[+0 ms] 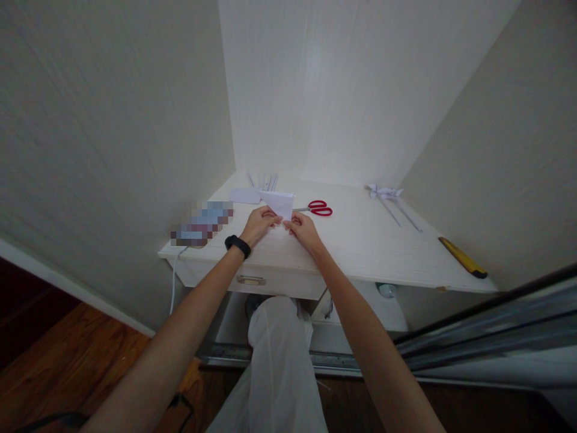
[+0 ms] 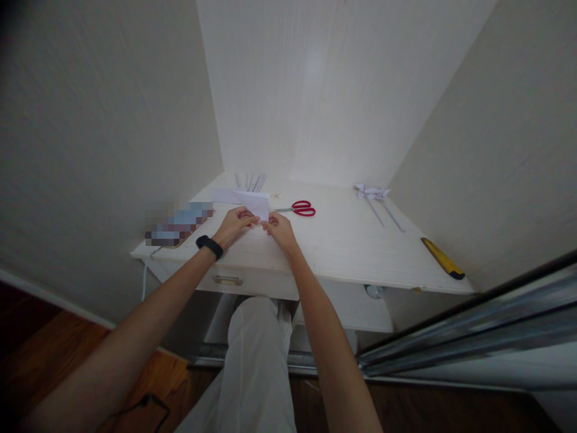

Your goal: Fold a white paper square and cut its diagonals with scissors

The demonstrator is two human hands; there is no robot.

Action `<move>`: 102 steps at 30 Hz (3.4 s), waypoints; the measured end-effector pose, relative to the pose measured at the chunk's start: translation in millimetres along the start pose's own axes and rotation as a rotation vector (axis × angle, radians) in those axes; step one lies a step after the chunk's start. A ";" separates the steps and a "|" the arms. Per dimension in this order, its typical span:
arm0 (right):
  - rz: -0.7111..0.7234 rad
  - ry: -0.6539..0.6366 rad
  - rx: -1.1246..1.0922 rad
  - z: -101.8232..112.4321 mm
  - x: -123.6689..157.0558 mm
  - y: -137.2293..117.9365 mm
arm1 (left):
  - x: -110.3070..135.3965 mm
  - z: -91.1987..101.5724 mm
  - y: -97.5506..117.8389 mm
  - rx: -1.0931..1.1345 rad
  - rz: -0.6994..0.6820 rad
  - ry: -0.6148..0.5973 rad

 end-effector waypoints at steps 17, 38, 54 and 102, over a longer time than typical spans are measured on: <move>0.000 0.007 0.059 0.2 2.0 -3.9 | 1.5 3.2 4.8 -0.006 -0.009 0.048; -0.005 0.018 0.073 1.2 1.8 -2.4 | 3.5 13.9 9.5 0.060 -0.017 0.157; 0.015 0.051 -0.002 4.4 2.5 -5.0 | 3.5 15.8 7.6 0.100 -0.009 0.159; 0.004 0.172 -0.303 15.1 -2.1 3.5 | 8.3 14.2 2.8 0.230 0.093 0.175</move>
Point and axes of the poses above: each hand's wrist, its own x-axis away from the middle knuckle, its own z-axis out of the back of the hand, y = z × x, the point moved 9 cm from there along -x, towards the middle knuckle, and after that the axes turned 2 degrees about z, right-handed, at the moved point
